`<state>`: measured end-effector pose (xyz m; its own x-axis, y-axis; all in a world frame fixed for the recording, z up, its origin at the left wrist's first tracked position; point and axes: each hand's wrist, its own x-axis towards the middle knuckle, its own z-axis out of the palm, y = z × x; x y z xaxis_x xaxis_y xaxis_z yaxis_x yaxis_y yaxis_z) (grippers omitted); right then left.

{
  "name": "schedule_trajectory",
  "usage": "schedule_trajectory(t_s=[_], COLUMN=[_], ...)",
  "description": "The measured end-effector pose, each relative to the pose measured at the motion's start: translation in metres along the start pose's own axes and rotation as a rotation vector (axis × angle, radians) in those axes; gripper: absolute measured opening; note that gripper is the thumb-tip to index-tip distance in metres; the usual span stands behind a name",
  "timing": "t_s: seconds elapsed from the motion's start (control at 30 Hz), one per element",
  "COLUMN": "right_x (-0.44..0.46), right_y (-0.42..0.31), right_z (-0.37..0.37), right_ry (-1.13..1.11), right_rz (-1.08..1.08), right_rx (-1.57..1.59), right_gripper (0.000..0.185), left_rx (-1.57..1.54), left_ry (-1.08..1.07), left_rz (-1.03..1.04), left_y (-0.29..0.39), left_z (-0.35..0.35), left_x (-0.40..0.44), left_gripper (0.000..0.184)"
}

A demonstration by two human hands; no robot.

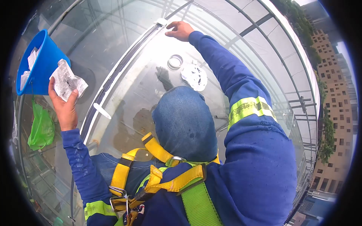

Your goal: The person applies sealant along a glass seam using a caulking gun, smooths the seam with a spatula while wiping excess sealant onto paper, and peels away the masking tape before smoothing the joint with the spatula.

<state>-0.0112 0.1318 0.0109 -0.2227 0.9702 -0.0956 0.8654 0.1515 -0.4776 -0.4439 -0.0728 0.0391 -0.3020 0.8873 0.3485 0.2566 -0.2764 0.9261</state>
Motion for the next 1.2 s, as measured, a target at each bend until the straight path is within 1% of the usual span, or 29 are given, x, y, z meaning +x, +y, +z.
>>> schedule_trajectory(t_s=[0.03, 0.07, 0.1, 0.13, 0.17, 0.2, 0.23, 0.27, 0.3, 0.33, 0.4, 0.43, 0.5, 0.57, 0.6, 0.67, 0.7, 0.8, 0.83, 0.93, 1.0, 1.1, 1.13, 1.2], right_x=[-0.037, -0.073, -0.123, -0.177, -0.228, -0.271, -0.302, -0.324, -0.344, -0.359, -0.349, -0.348, -0.346, -0.336, -0.332, -0.317, -0.308, -0.276, -0.265, -0.236, -0.224, -0.211, -0.21, -0.204], right_y=[0.05, 0.127, 0.191, 0.238, 0.256, 0.279, 0.281, 0.279, 0.302, 0.313, 0.272, 0.275, 0.276, 0.263, 0.25, 0.228, 0.213, 0.162, 0.143, 0.087, 0.068, 0.034, 0.026, 0.011], right_z=[-0.018, -0.025, -0.026, -0.016, -0.002, 0.028, 0.044, 0.061, 0.082, 0.107, 0.099, 0.1, 0.093, 0.083, 0.077, 0.057, 0.045, 0.014, 0.006, -0.009, -0.01, -0.008, -0.007, -0.005], right_ry=[0.174, 0.332, 0.407, 0.384, 0.254, 0.218, 0.194, 0.181, 0.168, 0.291, 0.307, 0.3, 0.295, 0.324, 0.335, 0.377, 0.389, 0.429, 0.445, 0.461, 0.423, 0.394, 0.382, 0.362], right_rz=[0.188, 0.325, 0.571, 0.796, 0.96, 1.023, 1.103, 1.148, 1.094, 1.023, 1.116, 1.101, 1.073, 1.042, 1.03, 0.937, 0.883, 0.701, 0.636, 0.486, 0.404, 0.278, 0.254, 0.195], right_rx=[0.141, 0.198, 0.074, -0.09, -0.235, -0.309, -0.27, -0.287, -0.236, -0.187, -0.219, -0.214, -0.21, -0.228, -0.232, -0.198, -0.181, -0.066, -0.02, 0.045, 0.035, 0.016, -0.003, -0.036], right_gripper=[0.052, 0.053, 0.058, 0.066, 0.078, 0.087, 0.094, 0.094, 0.091, 0.081, 0.073, 0.071, 0.068, 0.067, 0.066, 0.064, 0.063, 0.06, 0.059, 0.057, 0.059, 0.061, 0.061, 0.06], left_rx=[-0.093, -0.176, -0.249, -0.306, -0.351, -0.383, -0.424, -0.466, -0.464, -0.468, -0.538, -0.569, -0.525, -0.491, -0.518, -0.575, -0.581, -0.909, -0.935, -0.989, -0.927, -0.898, -0.898, -0.851], left_ry=[-0.049, -0.095, -0.135, -0.18, -0.21, -0.216, -0.27, -0.314, -0.301, -0.302, -0.297, -0.271, -0.239, -0.186, -0.18, -0.174, -0.201, -0.147, -0.068, -0.05, 0.038, 0.196, 0.256, 0.368], left_rz=[-0.059, -0.121, -0.188, -0.216, -0.246, -0.272, -0.339, -0.408, -0.41, -0.411, -0.41, -0.417, -0.464, -0.497, -0.529, -0.59, -0.575, -0.747, -0.813, -0.901, -0.85, -0.791, -0.775, -0.739], left_y=[0.003, 0.006, 0.009, 0.008, 0.003, -0.005, -0.012, -0.019, -0.018, -0.018, -0.025, -0.026, -0.04, -0.049, -0.048, -0.046, -0.047, -0.047, -0.034, -0.043, -0.062, -0.069, -0.07, -0.103], left_z=[0.01, 0.022, 0.035, 0.049, 0.06, 0.062, 0.066, 0.069, 0.074, 0.082, 0.093, 0.099, 0.104, 0.105, 0.104, 0.103, 0.102, 0.095, 0.096, 0.092, 0.092, 0.093, 0.093, 0.093], left_x=[-0.005, -0.01, -0.011, -0.012, -0.016, -0.02, -0.02, -0.02, -0.02, -0.019, -0.018, -0.017, -0.015, -0.015, -0.015, -0.013, -0.014, -0.007, -0.004, 0.001, -0.006, -0.009, -0.008, -0.009], left_gripper=[0.078, 0.078, 0.077, 0.076, 0.076, 0.075, 0.073, 0.071, 0.069, 0.067, 0.065, 0.059, 0.054, 0.049, 0.049, 0.05, 0.044, 0.042, 0.048, 0.04, 0.032, 0.021, 0.019, 0.021])
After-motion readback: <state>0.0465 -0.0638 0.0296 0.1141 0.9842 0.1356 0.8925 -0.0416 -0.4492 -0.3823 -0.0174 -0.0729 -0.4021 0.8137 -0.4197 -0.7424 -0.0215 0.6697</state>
